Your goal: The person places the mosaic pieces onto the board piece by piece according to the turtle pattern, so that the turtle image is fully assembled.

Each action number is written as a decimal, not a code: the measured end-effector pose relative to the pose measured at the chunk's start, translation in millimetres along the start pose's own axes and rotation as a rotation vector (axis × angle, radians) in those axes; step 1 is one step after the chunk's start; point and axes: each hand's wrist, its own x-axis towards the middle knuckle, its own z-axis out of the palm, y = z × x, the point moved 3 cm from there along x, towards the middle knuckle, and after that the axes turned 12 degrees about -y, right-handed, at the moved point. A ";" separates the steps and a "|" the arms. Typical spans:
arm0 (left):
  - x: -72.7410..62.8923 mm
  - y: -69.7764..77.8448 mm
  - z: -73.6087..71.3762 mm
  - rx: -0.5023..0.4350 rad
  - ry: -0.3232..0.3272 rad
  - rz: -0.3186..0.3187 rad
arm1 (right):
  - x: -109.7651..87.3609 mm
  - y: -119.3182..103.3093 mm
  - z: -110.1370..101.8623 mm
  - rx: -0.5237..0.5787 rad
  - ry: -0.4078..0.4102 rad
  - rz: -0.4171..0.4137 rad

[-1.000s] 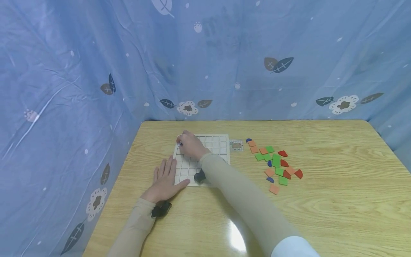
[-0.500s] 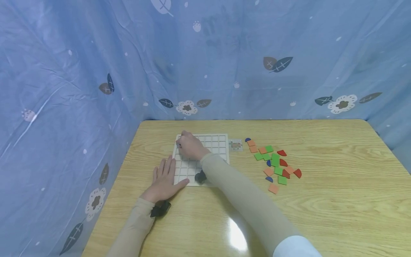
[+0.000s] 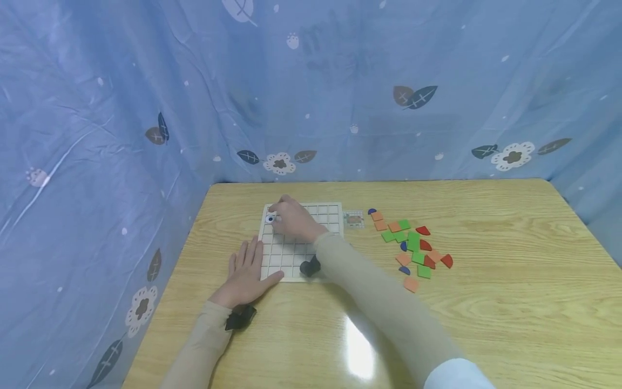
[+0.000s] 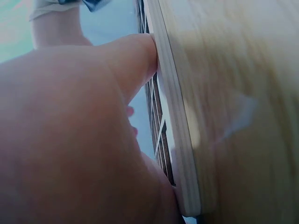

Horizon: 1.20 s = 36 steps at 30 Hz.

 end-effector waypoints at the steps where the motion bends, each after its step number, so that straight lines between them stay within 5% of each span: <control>1: -1.0 0.5 -0.5 -0.013 0.005 0.009 | -2.3 -0.1 -1.5 0.007 0.007 -0.008; 26: 0.0 0.3 -0.4 -0.010 -0.002 -0.004 | -102.9 16.2 -40.1 0.016 0.158 0.096; 36: -0.3 -0.7 -0.1 -0.005 0.002 0.021 | -144.5 31.3 -46.3 -0.029 0.252 0.047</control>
